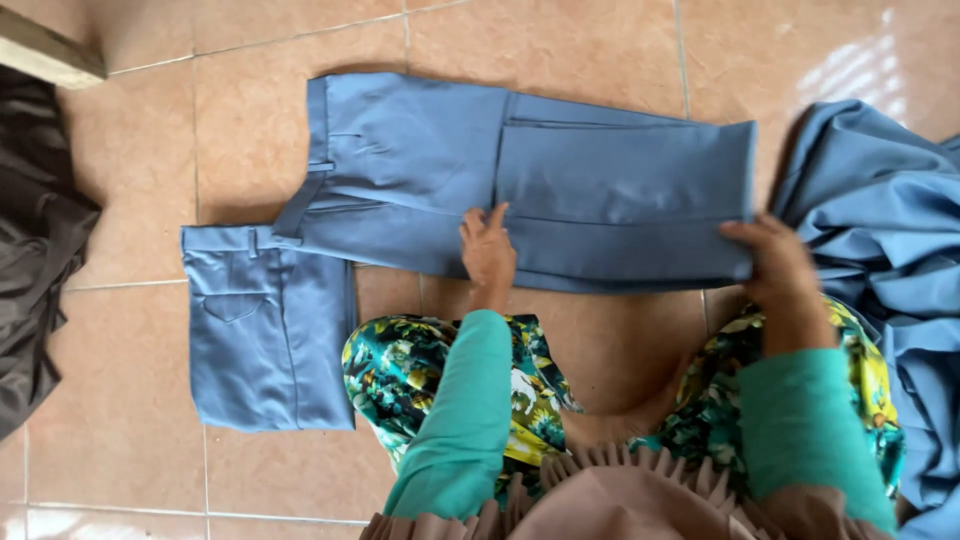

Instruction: Folding blue trousers into a neat stack on the floor.

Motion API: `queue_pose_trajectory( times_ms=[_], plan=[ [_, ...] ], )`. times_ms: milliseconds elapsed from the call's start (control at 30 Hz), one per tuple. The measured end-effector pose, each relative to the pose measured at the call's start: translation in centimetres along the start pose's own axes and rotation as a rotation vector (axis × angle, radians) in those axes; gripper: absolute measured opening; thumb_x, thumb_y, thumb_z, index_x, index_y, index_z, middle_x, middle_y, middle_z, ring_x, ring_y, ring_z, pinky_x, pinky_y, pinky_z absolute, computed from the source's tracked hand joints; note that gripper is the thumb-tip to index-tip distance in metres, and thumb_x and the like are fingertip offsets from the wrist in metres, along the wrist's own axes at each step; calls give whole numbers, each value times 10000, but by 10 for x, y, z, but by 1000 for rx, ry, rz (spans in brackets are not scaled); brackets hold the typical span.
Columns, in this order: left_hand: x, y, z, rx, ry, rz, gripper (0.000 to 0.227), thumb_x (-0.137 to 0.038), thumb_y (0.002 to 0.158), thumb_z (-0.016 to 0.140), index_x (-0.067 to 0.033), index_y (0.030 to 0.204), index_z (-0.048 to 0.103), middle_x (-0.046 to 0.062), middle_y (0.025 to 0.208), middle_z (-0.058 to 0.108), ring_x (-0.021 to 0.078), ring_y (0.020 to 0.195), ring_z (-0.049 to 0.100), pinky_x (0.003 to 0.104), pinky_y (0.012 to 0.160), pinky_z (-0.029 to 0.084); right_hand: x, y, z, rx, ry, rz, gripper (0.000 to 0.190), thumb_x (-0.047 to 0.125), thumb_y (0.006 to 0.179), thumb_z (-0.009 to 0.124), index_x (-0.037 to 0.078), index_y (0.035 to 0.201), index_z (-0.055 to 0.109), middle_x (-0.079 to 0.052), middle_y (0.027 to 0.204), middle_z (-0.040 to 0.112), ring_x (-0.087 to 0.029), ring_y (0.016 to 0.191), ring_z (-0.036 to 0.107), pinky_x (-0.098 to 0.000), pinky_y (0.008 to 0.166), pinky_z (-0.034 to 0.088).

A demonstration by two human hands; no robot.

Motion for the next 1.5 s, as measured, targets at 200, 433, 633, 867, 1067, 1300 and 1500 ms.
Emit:
queue_pose_trajectory(
  times_ms=[200,433,633,867,1067,1300,1500],
  plan=[
    [-55,-40,82,299,-17,6,656,-23,809,608,-184,1442,549,170,1108,589,391,919,629,510,735,573,158,-129,16,-5,-146,-379,512,346,908,584,121,1368,567,-135,1352,586,-317,1230,552,-474,985,395],
    [-105,-64,139,452,-1521,-106,364,-145,988,606,-34,1334,619,158,1351,642,274,1149,650,347,1028,503,221,-136,71,8,-92,-610,660,276,798,734,128,1438,664,10,1087,726,-76,864,658,-251,790,525],
    [86,-17,3,-106,-1122,-394,320,-305,1089,483,-129,1287,663,118,1233,702,284,1174,664,427,1052,521,135,-122,266,569,0,-511,432,131,886,761,116,1274,570,-55,1011,740,-176,877,721,-292,803,604],
    [109,-22,-44,165,-483,-568,768,-634,1051,334,11,1386,581,286,1373,614,453,1256,602,521,1102,448,53,-110,258,439,-682,-755,708,281,967,676,48,1579,407,-269,1295,652,-420,1214,633,-572,956,527],
    [192,-46,90,355,-420,-622,932,-726,615,864,-139,1316,683,163,1214,727,342,1148,692,475,942,573,-19,-92,202,282,-1282,-740,1093,614,774,751,270,1667,224,-188,1675,257,-459,1554,128,-764,1147,121],
    [63,-75,-23,366,-1546,-1031,827,-180,767,922,70,1433,499,246,1325,633,397,1194,631,541,977,520,-34,-108,192,229,-1298,-773,1014,542,822,738,297,1660,222,-126,1702,233,-378,1568,155,-694,1213,57],
    [10,-31,-87,137,-2028,-1054,856,-224,755,836,-107,1499,430,221,1395,589,440,1204,614,609,1011,488,-14,-149,205,359,-954,-819,734,229,930,479,283,1635,283,-70,1635,397,-230,1536,314,-595,1229,180]
  ],
)
Point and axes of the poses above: each hand's wrist, its own y-axis towards the middle knuckle, its own z-axis out of the palm, x = y × z, the point moved 10 cm from there along y, towards the middle knuckle
